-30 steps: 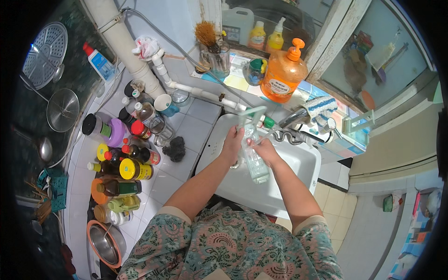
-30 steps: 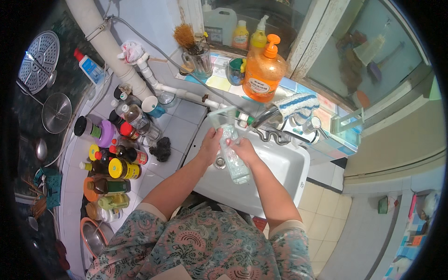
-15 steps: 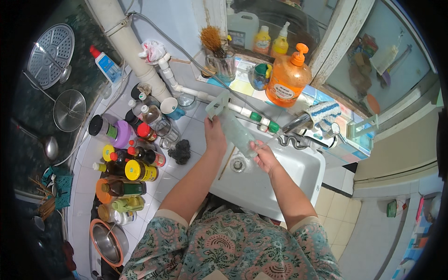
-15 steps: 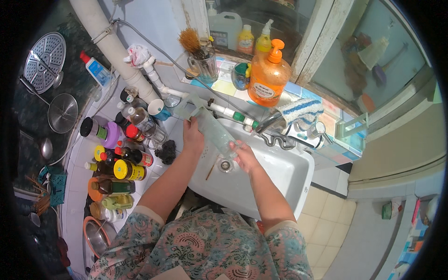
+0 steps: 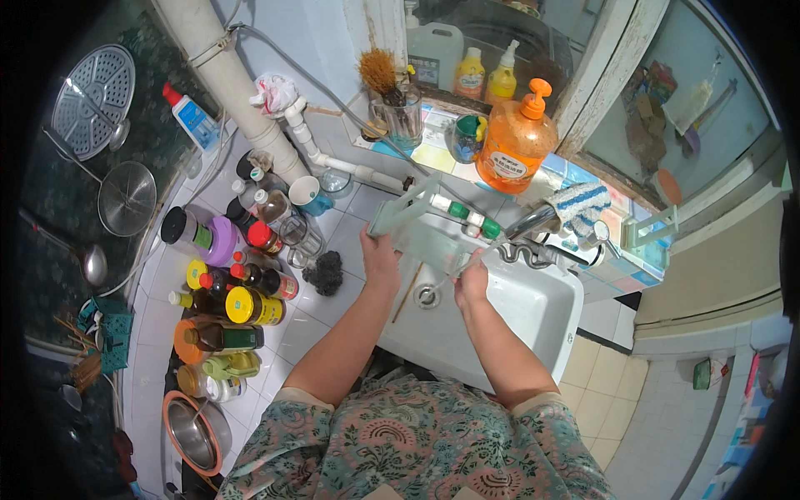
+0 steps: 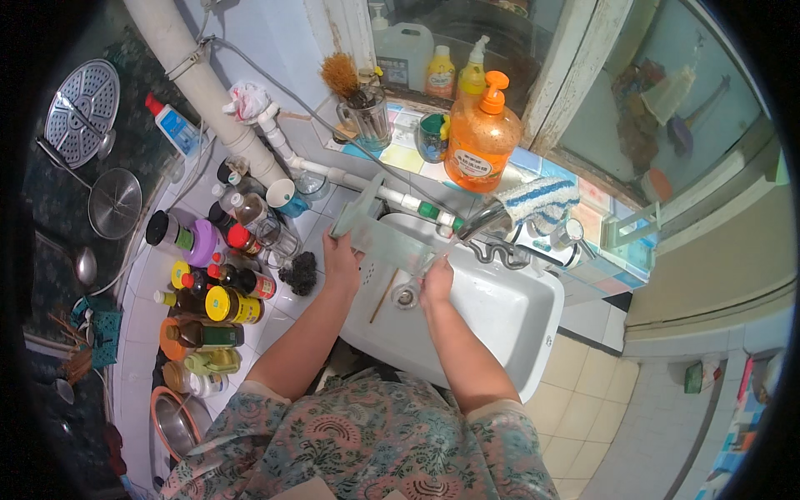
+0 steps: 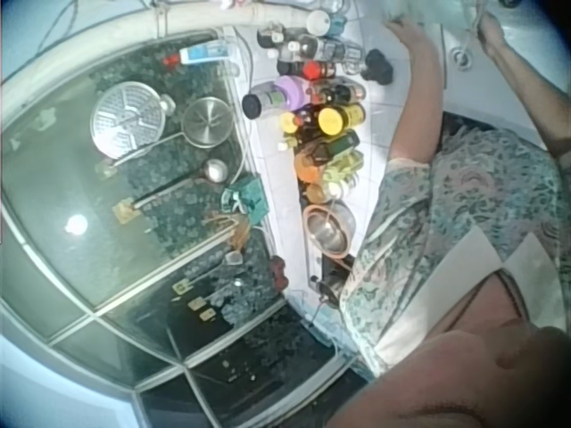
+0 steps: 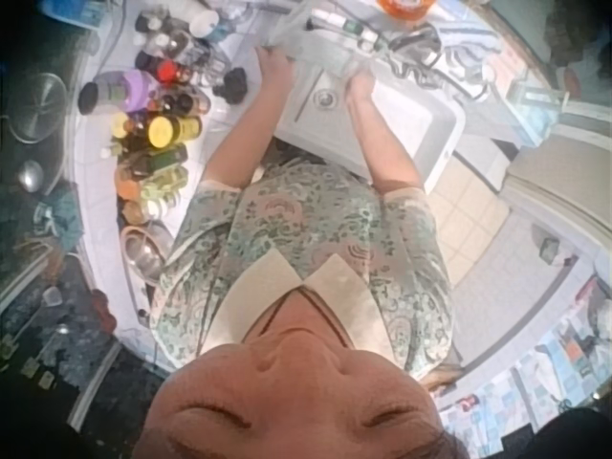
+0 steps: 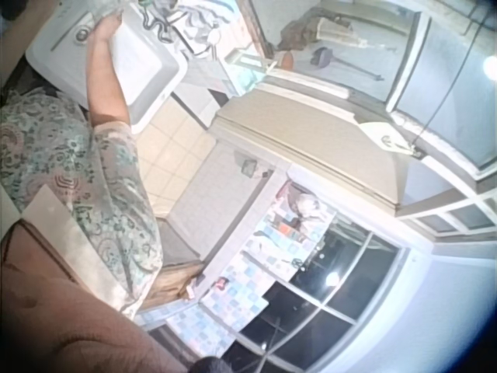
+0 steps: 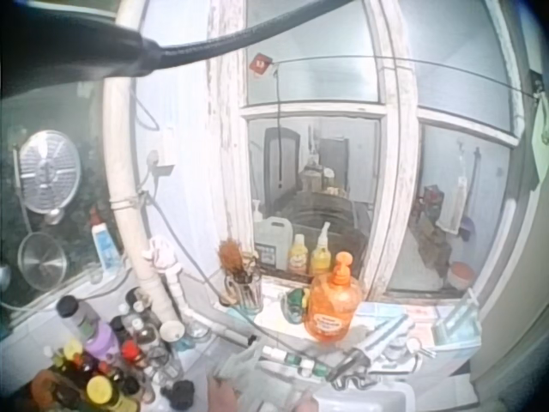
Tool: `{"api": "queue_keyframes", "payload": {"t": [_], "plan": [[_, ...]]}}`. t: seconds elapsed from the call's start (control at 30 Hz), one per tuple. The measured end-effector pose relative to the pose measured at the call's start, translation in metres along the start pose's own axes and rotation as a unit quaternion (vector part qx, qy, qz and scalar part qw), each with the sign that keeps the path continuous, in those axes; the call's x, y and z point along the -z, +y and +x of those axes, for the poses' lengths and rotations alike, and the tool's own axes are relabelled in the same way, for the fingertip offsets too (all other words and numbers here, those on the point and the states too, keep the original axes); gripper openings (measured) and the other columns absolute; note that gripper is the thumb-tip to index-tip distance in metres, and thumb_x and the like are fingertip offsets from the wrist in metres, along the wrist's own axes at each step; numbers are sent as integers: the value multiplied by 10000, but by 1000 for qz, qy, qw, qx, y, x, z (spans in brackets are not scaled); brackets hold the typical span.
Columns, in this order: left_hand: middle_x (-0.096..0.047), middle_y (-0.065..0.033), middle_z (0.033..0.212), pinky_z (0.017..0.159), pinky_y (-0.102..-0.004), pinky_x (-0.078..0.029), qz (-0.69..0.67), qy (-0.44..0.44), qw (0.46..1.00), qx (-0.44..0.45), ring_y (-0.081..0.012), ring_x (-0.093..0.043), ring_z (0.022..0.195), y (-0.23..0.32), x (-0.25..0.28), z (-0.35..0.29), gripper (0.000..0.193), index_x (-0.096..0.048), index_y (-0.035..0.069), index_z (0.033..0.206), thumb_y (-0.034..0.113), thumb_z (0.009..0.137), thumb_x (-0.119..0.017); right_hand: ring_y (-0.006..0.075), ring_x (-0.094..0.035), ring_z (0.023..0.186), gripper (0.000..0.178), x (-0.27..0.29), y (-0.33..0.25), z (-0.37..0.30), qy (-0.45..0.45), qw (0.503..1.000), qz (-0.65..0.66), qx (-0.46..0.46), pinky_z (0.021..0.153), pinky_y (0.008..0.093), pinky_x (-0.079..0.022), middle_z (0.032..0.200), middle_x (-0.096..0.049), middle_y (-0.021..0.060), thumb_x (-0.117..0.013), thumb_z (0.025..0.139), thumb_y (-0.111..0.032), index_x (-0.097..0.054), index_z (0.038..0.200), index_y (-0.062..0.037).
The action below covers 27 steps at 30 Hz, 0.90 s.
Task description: The person washes a rectangular plastic container and a pair of chopsticks in a kitchen sink. They use a steel wool scrubber to clean the container's interior and exterior, rinsing it repeatedly under running water. The person also scrubs the chopsticks and rinses them before placing the items aside.
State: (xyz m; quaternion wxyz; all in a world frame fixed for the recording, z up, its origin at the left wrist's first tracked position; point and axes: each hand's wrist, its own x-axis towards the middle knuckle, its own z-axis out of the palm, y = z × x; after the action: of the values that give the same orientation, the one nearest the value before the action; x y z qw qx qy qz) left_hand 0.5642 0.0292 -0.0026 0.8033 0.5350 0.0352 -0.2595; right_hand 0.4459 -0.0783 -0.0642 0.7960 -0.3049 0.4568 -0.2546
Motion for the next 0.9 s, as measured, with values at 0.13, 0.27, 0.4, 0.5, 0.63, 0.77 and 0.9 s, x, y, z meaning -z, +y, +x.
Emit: {"api": "queue_keyframes", "payload": {"t": [0.13, 0.27, 0.4, 0.5, 0.63, 0.77, 0.9], "plan": [[-395, -95, 1255, 894, -383, -457, -48, 26, 998, -6, -221, -485, 1091, -9, 21, 7, 427, -270, 124, 1294, 227, 934, -475, 157, -570, 842, 425, 5, -13, -19, -123, 992, 20, -21, 684, 281, -485, 1037, -579, 45, -336, 978, -378, -447, 1230, -55], [-421, -91, 1215, 841, -371, -485, -47, 50, 997, 24, -213, -508, 1043, -4, 28, 11, 396, -291, 130, 1270, 229, 933, -476, 168, -537, 993, 416, 11, -30, -33, -234, 971, 0, -50, 825, 309, -457, 1146, -531, 59, -363, 980, -311, -396, 1305, -53], [-443, -84, 1177, 787, -365, -503, -32, 66, 997, 24, -202, -519, 1003, -1, 35, 18, 343, -320, 121, 1225, 213, 932, -472, 186, -439, 1187, 382, 9, -24, -41, -289, 955, 61, -41, 1012, 389, -337, 1275, -447, 72, -379, 977, -202, -371, 1336, -71], [-446, -81, 1167, 752, -371, -511, -54, 71, 995, 39, -203, -525, 992, -2, 42, 20, 329, -330, 116, 1207, 199, 926, -480, 190, -424, 1206, 380, 7, -26, -50, -323, 945, 30, -46, 1041, 424, -295, 1286, -440, 75, -373, 970, -145, -363, 1343, -77], [-422, -87, 1200, 737, -374, -512, -52, 95, 992, 59, -212, -527, 985, -10, 44, 18, 389, -303, 153, 1247, 193, 916, -503, 195, -469, 1166, 385, 13, -25, -47, -273, 960, 22, -68, 982, 380, -364, 1281, -457, 77, -379, 968, -141, -353, 1347, -77], [-398, -91, 1229, 734, -377, -509, -83, 80, 992, 58, -224, -521, 990, -10, 38, 6, 435, -274, 201, 1281, 201, 916, -511, 213, -485, 1159, 399, 22, -27, -41, -288, 948, 97, -90, 972, 356, -391, 1285, -462, 99, -366, 973, -167, -322, 1355, -61], [-396, -85, 1234, 738, -386, -503, -101, 91, 988, 69, -224, -512, 999, -13, 34, 0, 411, -278, 206, 1275, 198, 926, -494, 237, -459, 1197, 415, 26, -37, -50, -338, 922, 162, -97, 1023, 374, -355, 1302, -447, 133, -331, 978, -184, -290, 1364, -35]]}}
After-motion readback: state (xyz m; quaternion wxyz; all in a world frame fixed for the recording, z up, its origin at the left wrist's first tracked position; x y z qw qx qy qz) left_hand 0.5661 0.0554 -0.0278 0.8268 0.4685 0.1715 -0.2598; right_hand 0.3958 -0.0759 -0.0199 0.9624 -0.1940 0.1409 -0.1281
